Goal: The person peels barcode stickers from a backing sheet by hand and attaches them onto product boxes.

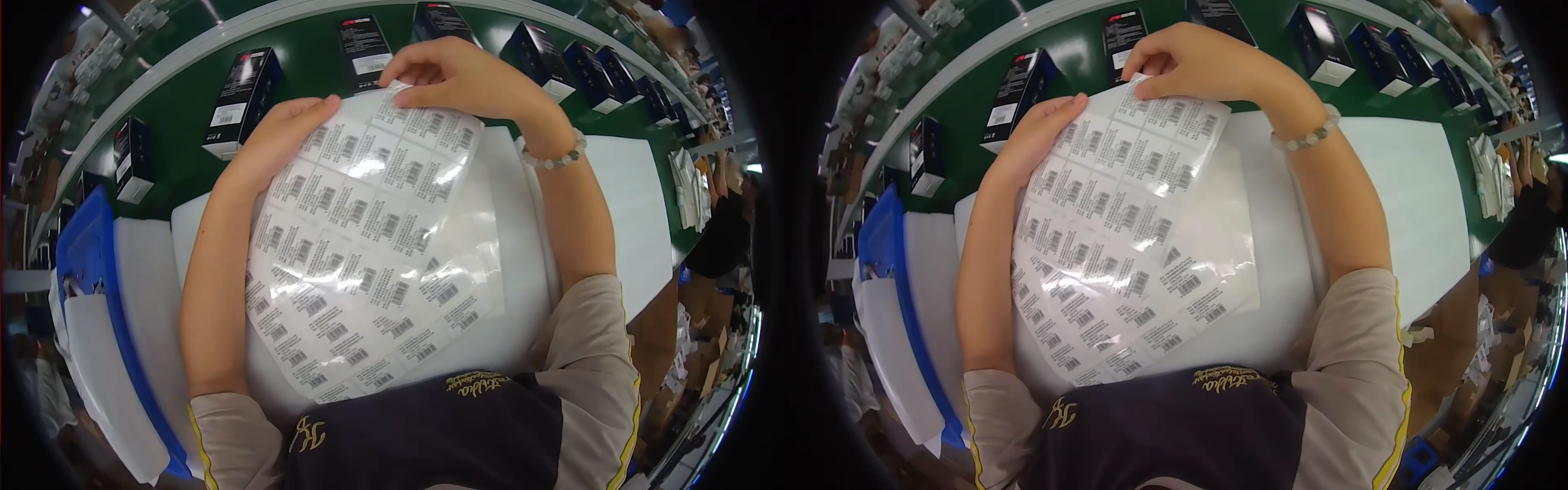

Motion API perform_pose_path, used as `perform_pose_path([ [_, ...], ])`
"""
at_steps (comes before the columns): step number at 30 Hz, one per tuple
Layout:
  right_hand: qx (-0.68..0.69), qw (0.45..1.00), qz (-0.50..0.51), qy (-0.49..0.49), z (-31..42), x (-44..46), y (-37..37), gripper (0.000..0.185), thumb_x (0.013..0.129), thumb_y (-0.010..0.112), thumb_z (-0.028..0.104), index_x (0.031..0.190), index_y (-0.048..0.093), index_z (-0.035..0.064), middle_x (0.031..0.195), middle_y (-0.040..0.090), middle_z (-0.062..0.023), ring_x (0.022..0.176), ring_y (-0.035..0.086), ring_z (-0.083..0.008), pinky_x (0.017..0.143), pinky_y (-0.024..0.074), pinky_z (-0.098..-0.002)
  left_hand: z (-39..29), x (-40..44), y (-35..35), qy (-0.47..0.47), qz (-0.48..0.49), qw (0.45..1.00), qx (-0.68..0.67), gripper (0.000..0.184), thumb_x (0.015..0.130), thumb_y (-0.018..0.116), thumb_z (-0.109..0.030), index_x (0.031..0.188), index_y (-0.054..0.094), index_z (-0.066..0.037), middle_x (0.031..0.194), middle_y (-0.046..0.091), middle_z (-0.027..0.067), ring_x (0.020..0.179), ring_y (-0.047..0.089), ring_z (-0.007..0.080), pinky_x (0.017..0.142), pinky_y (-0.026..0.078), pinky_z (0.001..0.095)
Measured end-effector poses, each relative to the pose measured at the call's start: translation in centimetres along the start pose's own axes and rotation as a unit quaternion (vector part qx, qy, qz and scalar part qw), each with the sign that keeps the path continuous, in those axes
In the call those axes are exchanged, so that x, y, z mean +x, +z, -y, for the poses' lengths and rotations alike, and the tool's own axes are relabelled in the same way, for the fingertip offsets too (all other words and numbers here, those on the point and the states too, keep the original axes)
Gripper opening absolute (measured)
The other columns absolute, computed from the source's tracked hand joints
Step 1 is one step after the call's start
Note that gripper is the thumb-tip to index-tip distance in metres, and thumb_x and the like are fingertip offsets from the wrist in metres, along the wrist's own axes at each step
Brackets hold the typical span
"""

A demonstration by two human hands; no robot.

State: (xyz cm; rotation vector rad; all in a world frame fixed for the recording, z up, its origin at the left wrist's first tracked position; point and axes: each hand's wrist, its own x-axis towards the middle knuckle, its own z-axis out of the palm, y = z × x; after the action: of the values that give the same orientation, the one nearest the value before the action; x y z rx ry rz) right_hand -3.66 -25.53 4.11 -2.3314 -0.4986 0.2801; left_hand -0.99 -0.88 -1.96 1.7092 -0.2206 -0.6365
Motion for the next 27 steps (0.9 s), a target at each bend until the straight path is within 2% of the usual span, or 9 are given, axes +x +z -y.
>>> perform_pose_path([
  [4, 0.043, 0.991, -0.076, -0.099, 0.0, -0.4, -0.7, 0.017, 0.081, 0.068, 0.015, 0.096, 0.068, 0.0055, 0.086, 0.065, -0.0056, 0.075, 0.058, -0.0096, 0.070, 0.0471, -0.0201, -1.2, -0.2, 0.6, -0.017, 0.004, 1.000, 0.020, 0.034, 0.089, 0.056, -0.036, 0.086, 0.062, -0.003, 0.067, 0.059, 0.0031, 0.049, 0.050, 0.0036, 0.042, 0.039, 0.0163],
  [5, 0.041, 0.991, -0.079, -0.100, -0.1, -0.3, -0.9, 0.017, 0.081, 0.068, 0.015, 0.096, 0.068, 0.0055, 0.086, 0.065, -0.0056, 0.075, 0.058, -0.0096, 0.070, 0.0471, -0.0201, -1.4, -0.2, 0.6, -0.014, 0.006, 1.000, 0.022, 0.034, 0.089, 0.056, -0.036, 0.086, 0.062, -0.003, 0.067, 0.059, 0.0031, 0.049, 0.050, 0.0036, 0.042, 0.039, 0.0163],
  [9, 0.092, 0.941, -0.314, -0.083, -2.3, 0.8, -2.1, 0.016, 0.083, 0.065, 0.014, 0.096, 0.068, 0.0062, 0.086, 0.065, -0.0058, 0.074, 0.058, -0.0098, 0.070, 0.0470, -0.0198, -0.9, -0.3, 1.1, -0.007, -0.012, 0.999, 0.050, 0.035, 0.090, 0.056, -0.036, 0.089, 0.062, -0.001, 0.068, 0.061, 0.0046, 0.050, 0.052, 0.0043, 0.042, 0.040, 0.0162],
  [10, 0.089, 0.943, -0.312, -0.077, -3.8, 0.8, -2.1, 0.016, 0.083, 0.065, 0.014, 0.096, 0.068, 0.0062, 0.086, 0.065, -0.0058, 0.074, 0.058, -0.0098, 0.070, 0.0470, -0.0198, -0.5, -0.3, 1.2, -0.010, -0.007, 0.999, 0.045, 0.035, 0.090, 0.056, -0.036, 0.089, 0.062, -0.001, 0.068, 0.061, 0.0046, 0.050, 0.052, 0.0043, 0.042, 0.040, 0.0162],
  [14, 0.180, 0.915, -0.347, 0.102, -11.0, 1.2, -2.9, 0.016, 0.085, 0.061, 0.015, 0.098, 0.067, 0.0068, 0.089, 0.066, -0.0052, 0.076, 0.059, -0.0112, 0.072, 0.0482, -0.0218, -0.4, 0.1, 0.8, -0.005, 0.020, 0.997, 0.068, 0.037, 0.090, 0.055, -0.036, 0.094, 0.063, 0.000, 0.069, 0.061, 0.0049, 0.052, 0.054, 0.0048, 0.044, 0.041, 0.0159],
  [20, 0.183, 0.909, -0.344, 0.146, -10.8, 3.1, -2.0, 0.018, 0.085, 0.061, 0.017, 0.098, 0.067, 0.0071, 0.090, 0.067, -0.0045, 0.078, 0.060, -0.0130, 0.073, 0.0484, -0.0222, -0.2, 0.0, 1.3, -0.006, 0.018, 0.997, 0.077, 0.037, 0.090, 0.055, -0.037, 0.095, 0.063, -0.001, 0.070, 0.061, 0.0047, 0.052, 0.054, 0.0045, 0.045, 0.041, 0.0159],
  [24, -0.021, 0.939, -0.297, 0.171, -8.8, 4.0, -1.6, 0.026, 0.084, 0.062, 0.024, 0.104, 0.066, 0.0070, 0.102, 0.065, -0.0103, 0.087, 0.061, -0.0216, 0.081, 0.0488, -0.0277, -0.9, -0.2, 1.7, -0.009, 0.015, 0.996, 0.083, 0.035, 0.090, 0.055, -0.038, 0.091, 0.062, -0.004, 0.069, 0.061, 0.0038, 0.052, 0.053, 0.0041, 0.046, 0.041, 0.0157],
  [25, -0.021, 0.939, -0.299, 0.171, -9.2, 4.3, -1.3, 0.026, 0.084, 0.062, 0.024, 0.104, 0.066, 0.0070, 0.102, 0.065, -0.0103, 0.087, 0.061, -0.0216, 0.081, 0.0488, -0.0277, -0.9, 0.0, 1.9, -0.007, 0.016, 0.996, 0.084, 0.035, 0.090, 0.055, -0.038, 0.091, 0.062, -0.004, 0.069, 0.061, 0.0038, 0.052, 0.053, 0.0041, 0.046, 0.041, 0.0157],
  [27, -0.263, 0.892, -0.360, 0.080, -11.4, 4.6, 0.2, 0.031, 0.084, 0.062, 0.027, 0.108, 0.065, 0.0070, 0.110, 0.061, -0.0125, 0.094, 0.060, -0.0251, 0.085, 0.0475, -0.0315, -0.8, 0.2, 2.1, -0.003, 0.012, 0.996, 0.083, 0.034, 0.089, 0.056, -0.037, 0.089, 0.062, -0.004, 0.069, 0.061, 0.0038, 0.052, 0.053, 0.0040, 0.046, 0.041, 0.0155],
])
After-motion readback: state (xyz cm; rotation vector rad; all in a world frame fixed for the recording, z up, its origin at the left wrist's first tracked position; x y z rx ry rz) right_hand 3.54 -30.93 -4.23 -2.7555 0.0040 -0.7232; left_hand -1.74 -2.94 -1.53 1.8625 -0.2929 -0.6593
